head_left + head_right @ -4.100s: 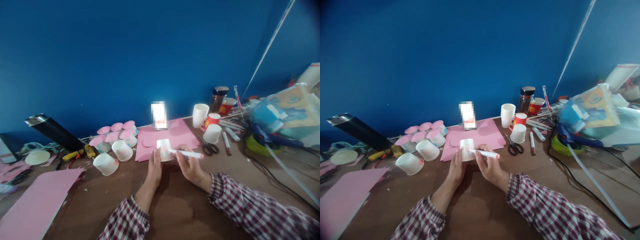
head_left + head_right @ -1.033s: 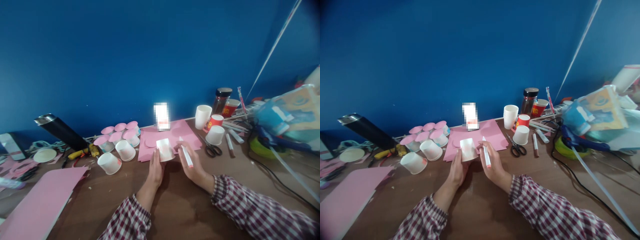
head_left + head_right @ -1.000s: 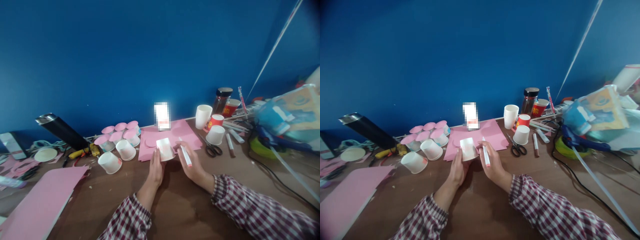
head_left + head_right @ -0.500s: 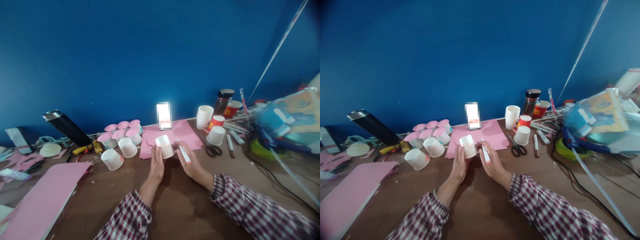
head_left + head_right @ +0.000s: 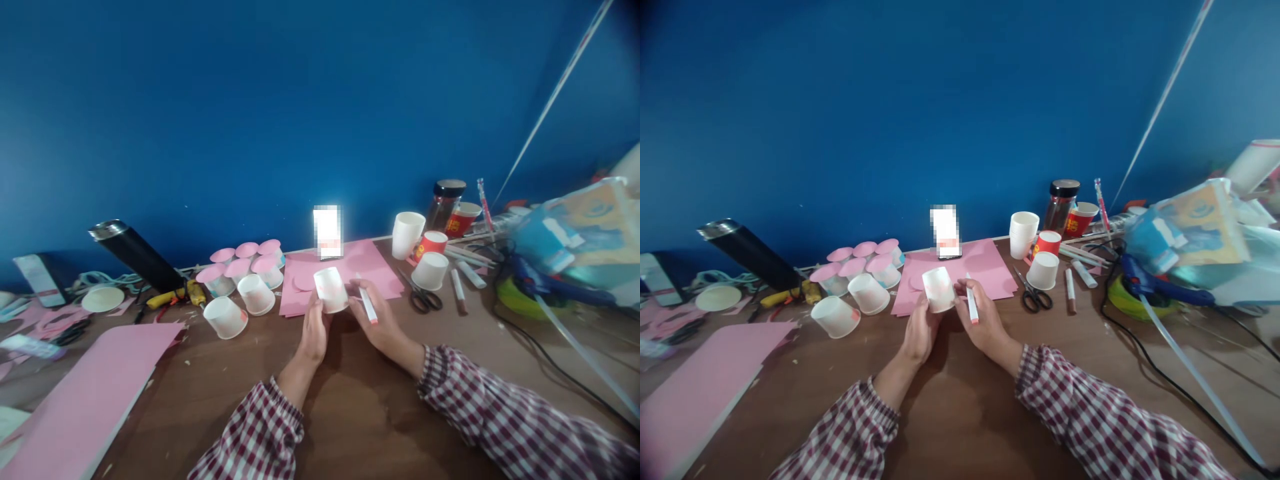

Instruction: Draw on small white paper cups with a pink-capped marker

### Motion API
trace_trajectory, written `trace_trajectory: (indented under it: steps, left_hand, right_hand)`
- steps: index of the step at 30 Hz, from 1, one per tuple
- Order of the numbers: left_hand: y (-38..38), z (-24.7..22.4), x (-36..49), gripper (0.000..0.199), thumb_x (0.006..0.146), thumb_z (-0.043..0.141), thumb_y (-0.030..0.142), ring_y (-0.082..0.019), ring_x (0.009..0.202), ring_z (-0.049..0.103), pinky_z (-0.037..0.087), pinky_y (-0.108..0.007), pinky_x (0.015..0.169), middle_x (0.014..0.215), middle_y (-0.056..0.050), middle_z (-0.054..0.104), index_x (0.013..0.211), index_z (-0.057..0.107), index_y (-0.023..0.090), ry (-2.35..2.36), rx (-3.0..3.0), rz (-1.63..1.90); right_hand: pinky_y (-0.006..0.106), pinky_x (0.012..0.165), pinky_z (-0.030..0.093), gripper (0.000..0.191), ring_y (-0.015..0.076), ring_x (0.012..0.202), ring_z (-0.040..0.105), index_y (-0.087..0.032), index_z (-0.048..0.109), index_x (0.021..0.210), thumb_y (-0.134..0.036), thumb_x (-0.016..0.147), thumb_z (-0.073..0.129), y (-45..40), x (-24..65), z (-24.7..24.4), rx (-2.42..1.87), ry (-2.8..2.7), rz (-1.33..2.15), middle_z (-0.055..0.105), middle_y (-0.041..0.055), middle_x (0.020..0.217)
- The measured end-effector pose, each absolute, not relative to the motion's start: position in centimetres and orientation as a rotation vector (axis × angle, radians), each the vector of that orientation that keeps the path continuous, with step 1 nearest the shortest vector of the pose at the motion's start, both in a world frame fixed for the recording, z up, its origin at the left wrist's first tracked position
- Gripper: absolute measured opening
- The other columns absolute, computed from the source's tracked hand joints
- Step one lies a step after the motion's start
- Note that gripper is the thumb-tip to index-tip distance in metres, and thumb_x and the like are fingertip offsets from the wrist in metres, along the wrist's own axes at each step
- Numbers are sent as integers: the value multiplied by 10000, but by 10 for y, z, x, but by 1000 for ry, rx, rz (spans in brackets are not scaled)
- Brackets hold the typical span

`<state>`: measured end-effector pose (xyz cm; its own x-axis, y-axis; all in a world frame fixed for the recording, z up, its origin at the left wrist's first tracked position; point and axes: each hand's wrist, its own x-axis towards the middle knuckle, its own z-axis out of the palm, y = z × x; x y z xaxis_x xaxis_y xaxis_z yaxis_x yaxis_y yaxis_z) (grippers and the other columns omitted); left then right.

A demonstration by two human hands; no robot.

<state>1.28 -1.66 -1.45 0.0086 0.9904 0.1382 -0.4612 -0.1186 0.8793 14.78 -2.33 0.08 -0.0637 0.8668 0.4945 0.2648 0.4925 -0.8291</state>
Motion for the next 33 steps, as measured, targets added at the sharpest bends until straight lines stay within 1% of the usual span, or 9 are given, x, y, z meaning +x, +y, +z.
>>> trace_trajectory:
  steps: [3, 7, 14, 17, 20, 23, 26, 28, 33]
  left_hand:
    - [-19, -15, 12, 403, 864, 508, 370, -240, 1208, 500, 397, -360, 1019, 1281, -91, 568, 1229, 536, 202, 758, 945, 1433]
    - [-20, -16, 12, 451, 826, 595, 356, -218, 1158, 535, 434, -348, 965, 1257, -62, 575, 1255, 495, 257, 792, 832, 1382]
    - [-18, -9, 11, 455, 757, 698, 295, -155, 1011, 594, 462, -291, 892, 1142, -45, 624, 1183, 551, 232, 769, 752, 1393]
    - [-17, -6, 8, 356, 769, 683, 312, -159, 993, 605, 471, -289, 888, 1103, -61, 647, 1092, 614, 179, 707, 730, 1340]
    - [-15, -6, 7, 247, 784, 659, 340, -158, 945, 618, 500, -278, 831, 1057, -60, 662, 945, 654, 151, 691, 648, 1343]
    - [-12, -9, 6, 180, 758, 683, 270, -138, 867, 624, 513, -252, 767, 974, -43, 671, 887, 652, 148, 743, 578, 1333]
    - [-12, -9, 5, 183, 731, 701, 205, -125, 831, 625, 519, -230, 737, 930, -39, 670, 896, 652, 142, 777, 585, 1259]
    - [-15, -6, 4, 200, 744, 695, 217, -128, 834, 630, 533, -228, 721, 964, -50, 667, 924, 651, 142, 757, 597, 1195]
    - [-22, 0, 1, 307, 791, 661, 239, -135, 827, 646, 568, -253, 716, 1001, -59, 666, 1087, 622, 167, 649, 616, 1027]
  right_hand:
    - [402, 929, 484, 272, 222, 1068, 594, -228, 474, 1160, -267, 895, 523, -21, 148, 0, -1007, -1524, 674, 604, 97, 1144]
    - [405, 923, 494, 288, 218, 1077, 591, -231, 451, 1177, -264, 897, 515, -19, 148, -1, -1001, -1435, 695, 586, 106, 1160]
    - [430, 959, 472, 284, 221, 1091, 583, -231, 464, 1169, -255, 890, 511, -19, 149, 1, -997, -1414, 682, 587, 104, 1166]
    - [429, 958, 474, 300, 217, 1087, 589, -234, 459, 1174, -253, 881, 523, -17, 148, -1, -980, -1369, 716, 593, 100, 1163]
    - [429, 955, 475, 308, 213, 1070, 597, -233, 462, 1168, -269, 872, 543, -15, 148, -3, -978, -1312, 751, 601, 96, 1148]
    - [437, 928, 490, 316, 211, 1018, 617, -235, 474, 1156, -300, 860, 564, -13, 149, -4, -994, -1273, 780, 615, 90, 1109]
    - [443, 917, 492, 314, 211, 993, 626, -235, 491, 1135, -309, 844, 581, -12, 151, -2, -1027, -1237, 781, 637, 85, 1071]
    - [434, 925, 484, 309, 215, 1020, 617, -229, 503, 1116, -321, 834, 587, -11, 152, -2, -1056, -1189, 786, 646, 89, 1076]
    - [422, 925, 478, 360, 233, 1078, 589, -218, 517, 1141, -397, 834, 574, -9, 152, -5, -1079, -1066, 849, 647, 95, 1105]
